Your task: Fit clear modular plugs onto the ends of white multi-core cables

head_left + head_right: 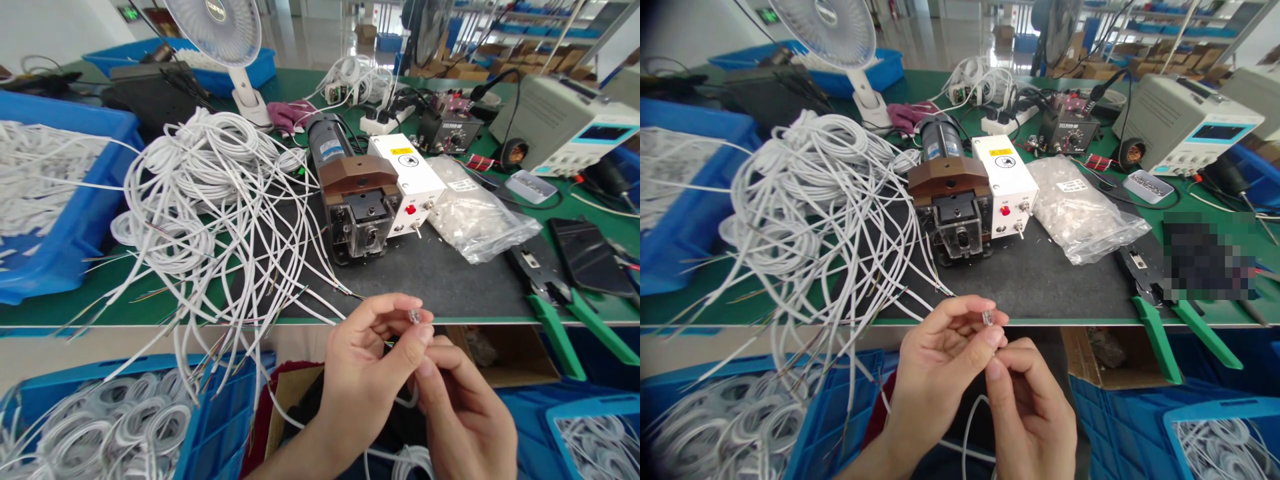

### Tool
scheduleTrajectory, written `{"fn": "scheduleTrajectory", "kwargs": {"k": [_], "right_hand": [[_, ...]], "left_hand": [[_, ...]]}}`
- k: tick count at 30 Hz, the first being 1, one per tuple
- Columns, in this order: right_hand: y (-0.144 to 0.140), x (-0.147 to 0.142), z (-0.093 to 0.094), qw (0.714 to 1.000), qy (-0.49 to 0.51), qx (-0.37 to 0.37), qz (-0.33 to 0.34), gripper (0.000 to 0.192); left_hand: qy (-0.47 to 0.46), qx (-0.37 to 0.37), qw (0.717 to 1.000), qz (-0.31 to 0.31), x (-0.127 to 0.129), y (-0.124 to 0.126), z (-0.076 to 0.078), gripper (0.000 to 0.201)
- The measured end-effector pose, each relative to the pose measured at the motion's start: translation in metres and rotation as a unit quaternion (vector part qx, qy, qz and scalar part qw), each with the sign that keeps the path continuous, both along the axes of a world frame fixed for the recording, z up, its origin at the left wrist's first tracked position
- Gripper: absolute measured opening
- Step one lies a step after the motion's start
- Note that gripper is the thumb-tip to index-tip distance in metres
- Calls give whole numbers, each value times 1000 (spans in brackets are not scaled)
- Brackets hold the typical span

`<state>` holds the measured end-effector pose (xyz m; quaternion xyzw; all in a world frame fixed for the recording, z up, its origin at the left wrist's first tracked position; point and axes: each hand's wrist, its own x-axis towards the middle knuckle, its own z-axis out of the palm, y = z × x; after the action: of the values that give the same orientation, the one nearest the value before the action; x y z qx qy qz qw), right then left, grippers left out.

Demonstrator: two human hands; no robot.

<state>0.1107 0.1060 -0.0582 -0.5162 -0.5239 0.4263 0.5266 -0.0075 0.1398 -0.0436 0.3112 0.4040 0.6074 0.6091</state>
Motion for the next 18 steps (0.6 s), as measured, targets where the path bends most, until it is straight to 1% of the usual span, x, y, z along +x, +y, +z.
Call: {"fn": "scheduleTrajectory", "kwargs": {"k": [6,10,16,18], "right_hand": [[1,-1,-1,1000,0,0,2,13],[2,0,-1,1000,-18,1,11,12],[3,-1,4,997,-64,28,-28,10],[4,-2,4,997,-60,25,-41,9]], "left_hand": [[18,6,1000,-6,-2,1,-2,18],[29,6,1000,-3,-4,0,-1,17],[32,26,999,-16,-9,-2,-3,19],[10,36,999,-30,-11,-2,-5,26]]}}
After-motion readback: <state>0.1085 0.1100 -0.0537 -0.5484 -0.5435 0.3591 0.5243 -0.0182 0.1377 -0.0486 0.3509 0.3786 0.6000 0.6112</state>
